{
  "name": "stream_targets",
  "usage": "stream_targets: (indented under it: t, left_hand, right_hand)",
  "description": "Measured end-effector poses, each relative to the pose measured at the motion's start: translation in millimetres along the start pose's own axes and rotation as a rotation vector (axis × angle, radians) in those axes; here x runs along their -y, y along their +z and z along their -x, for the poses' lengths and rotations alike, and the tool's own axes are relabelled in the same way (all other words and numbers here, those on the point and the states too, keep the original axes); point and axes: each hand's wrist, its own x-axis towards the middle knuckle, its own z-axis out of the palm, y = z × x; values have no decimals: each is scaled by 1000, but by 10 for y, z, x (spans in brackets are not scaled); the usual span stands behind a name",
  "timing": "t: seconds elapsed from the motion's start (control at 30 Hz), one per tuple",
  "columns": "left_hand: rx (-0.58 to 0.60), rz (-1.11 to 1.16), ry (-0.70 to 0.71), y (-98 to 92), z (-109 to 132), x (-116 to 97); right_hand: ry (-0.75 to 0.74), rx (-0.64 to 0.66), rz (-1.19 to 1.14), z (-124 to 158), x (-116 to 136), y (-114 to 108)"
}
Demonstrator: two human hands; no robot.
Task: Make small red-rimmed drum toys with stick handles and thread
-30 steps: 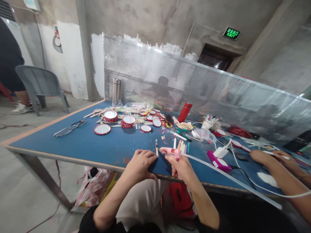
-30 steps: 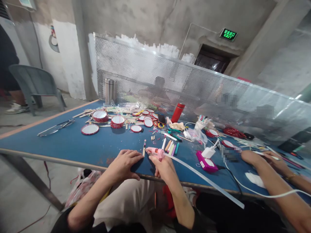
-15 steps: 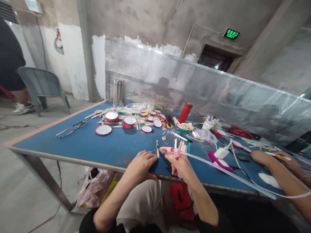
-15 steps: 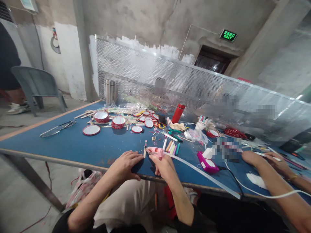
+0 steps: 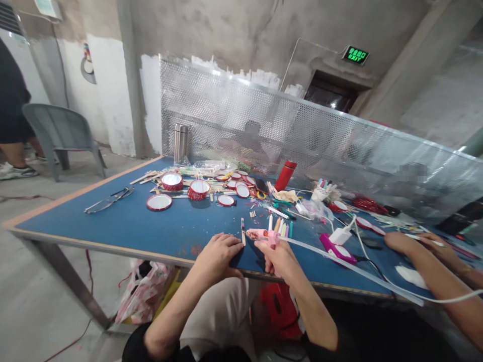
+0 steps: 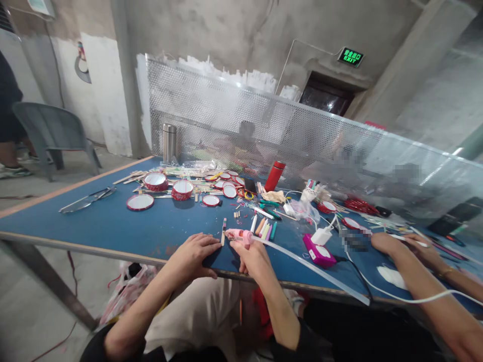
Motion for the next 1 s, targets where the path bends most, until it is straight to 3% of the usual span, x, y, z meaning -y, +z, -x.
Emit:
stream_targets:
  t: [1.0]
  left_hand:
    - [0,-1,-6,-18,1,-19]
  right_hand:
    - [2,32,31,272,-65,-62]
